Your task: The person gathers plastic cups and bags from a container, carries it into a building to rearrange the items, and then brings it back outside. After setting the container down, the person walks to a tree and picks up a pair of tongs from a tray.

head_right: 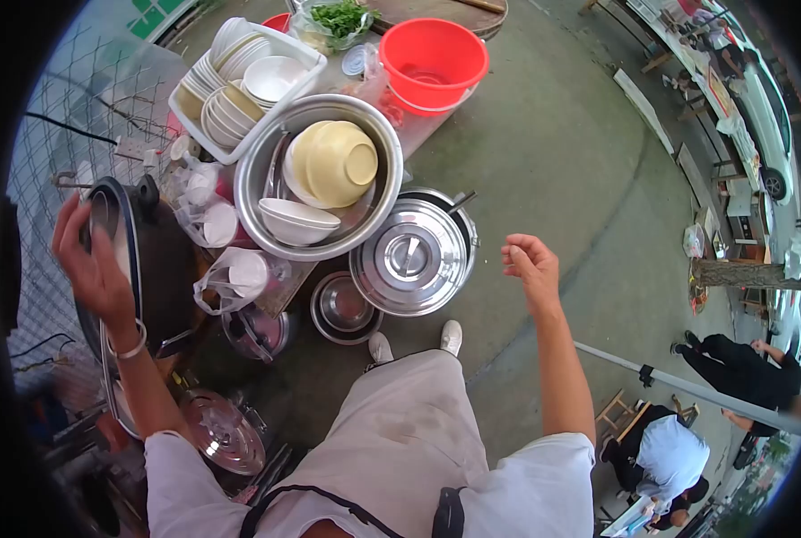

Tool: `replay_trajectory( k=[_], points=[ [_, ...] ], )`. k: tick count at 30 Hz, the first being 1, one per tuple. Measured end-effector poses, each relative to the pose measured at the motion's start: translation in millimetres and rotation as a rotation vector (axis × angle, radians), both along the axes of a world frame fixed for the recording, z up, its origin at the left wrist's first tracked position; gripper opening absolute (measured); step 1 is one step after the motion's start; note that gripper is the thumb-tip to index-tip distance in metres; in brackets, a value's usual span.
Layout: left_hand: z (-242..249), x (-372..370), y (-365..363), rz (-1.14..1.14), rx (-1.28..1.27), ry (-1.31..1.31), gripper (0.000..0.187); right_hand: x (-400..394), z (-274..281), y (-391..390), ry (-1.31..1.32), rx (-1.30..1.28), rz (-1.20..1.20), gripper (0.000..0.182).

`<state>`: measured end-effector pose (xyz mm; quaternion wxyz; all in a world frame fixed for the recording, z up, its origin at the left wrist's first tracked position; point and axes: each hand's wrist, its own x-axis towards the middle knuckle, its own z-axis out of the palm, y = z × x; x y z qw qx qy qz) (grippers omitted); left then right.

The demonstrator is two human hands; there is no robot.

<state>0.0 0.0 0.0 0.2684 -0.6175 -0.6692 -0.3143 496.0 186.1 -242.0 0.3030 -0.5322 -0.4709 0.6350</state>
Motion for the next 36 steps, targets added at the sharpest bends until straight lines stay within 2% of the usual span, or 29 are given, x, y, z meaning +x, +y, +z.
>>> replay_trajectory(
  k=[2, 3, 4, 6, 7, 8, 11, 13, 15, 17, 19, 21, 23, 26, 28, 30, 34, 36],
  points=[
    [-24, 48, -35, -0.151, 0.171, -0.075, 0.019, -20, -32, -2, 0.08, -0.041, -0.069, 0.019],
    [-46, 126, -34, -0.324, -0.037, -0.234, 0.017, 51, -54, -35, -0.002, -0.228, -0.082, 0.019],
    [-72, 158, -29, -0.414, -0.149, -0.315, 0.024, 56, -76, -24, -0.003, -0.248, -0.084, 0.019],
    [-139, 212, -11, -0.438, -0.343, -0.502, 0.034, 60, -120, 6, 0.015, -0.292, -0.086, 0.018],
    [-174, 239, -7, -0.447, -0.367, -0.632, 0.033, 75, -138, 9, 0.013, -0.344, -0.086, 0.018],
    [-203, 264, -3, -0.429, -0.4, -0.649, 0.032, 94, -155, 14, 0.008, -0.39, -0.078, 0.018],
    [-257, 334, 17, -0.223, -0.514, -0.689, 0.03, 159, -203, 52, -0.005, -0.542, -0.024, 0.016],
    [-273, 383, 42, -0.008, -0.518, -0.845, 0.025, 200, -245, 96, -0.141, -0.526, 0.112, 0.015],
    [-277, 425, 67, 0.179, -0.538, -0.992, 0.023, 217, -255, 145, -0.227, -0.521, 0.198, 0.015],
    [-263, 457, 94, 0.295, -0.487, -1.016, 0.025, 211, -241, 194, -0.266, -0.521, 0.278, 0.015],
    [-246, 477, 106, 0.373, -0.436, -1.017, 0.028, 197, -224, 238, -0.283, -0.503, 0.37, 0.014],
    [-233, 492, 110, 0.479, -0.368, -1.144, 0.028, 177, -216, 275, -0.328, -0.46, 0.475, 0.013],
    [-244, 506, 112, 0.579, -0.28, -1.253, 0.027, 153, -215, 304, -0.334, -0.439, 0.546, 0.013],
    [-288, 516, 133, 0.611, -0.123, -1.203, 0.022, 109, -243, 343, -0.376, -0.394, 0.685, 0.012],
    [-316, 532, 144, 0.737, -0.085, -1.193, 0.022, 98, -269, 374, -0.462, -0.387, 0.795, 0.012],
    [-340, 547, 167, 0.881, 0.016, -1.189, 0.023, 53, -310, 399, -0.494, -0.385, 0.902, 0.012],
    [-396, 614, 230, 1.137, 0.189, -1.215, 0.025, -21, -369, 434, -0.551, -0.079, 1.376, 0.015],
    [-423, 645, 273, 1.142, 0.291, -1.413, 0.028, -37, -395, 449, -0.576, 0.122, 1.637, 0.016]
  ],
)
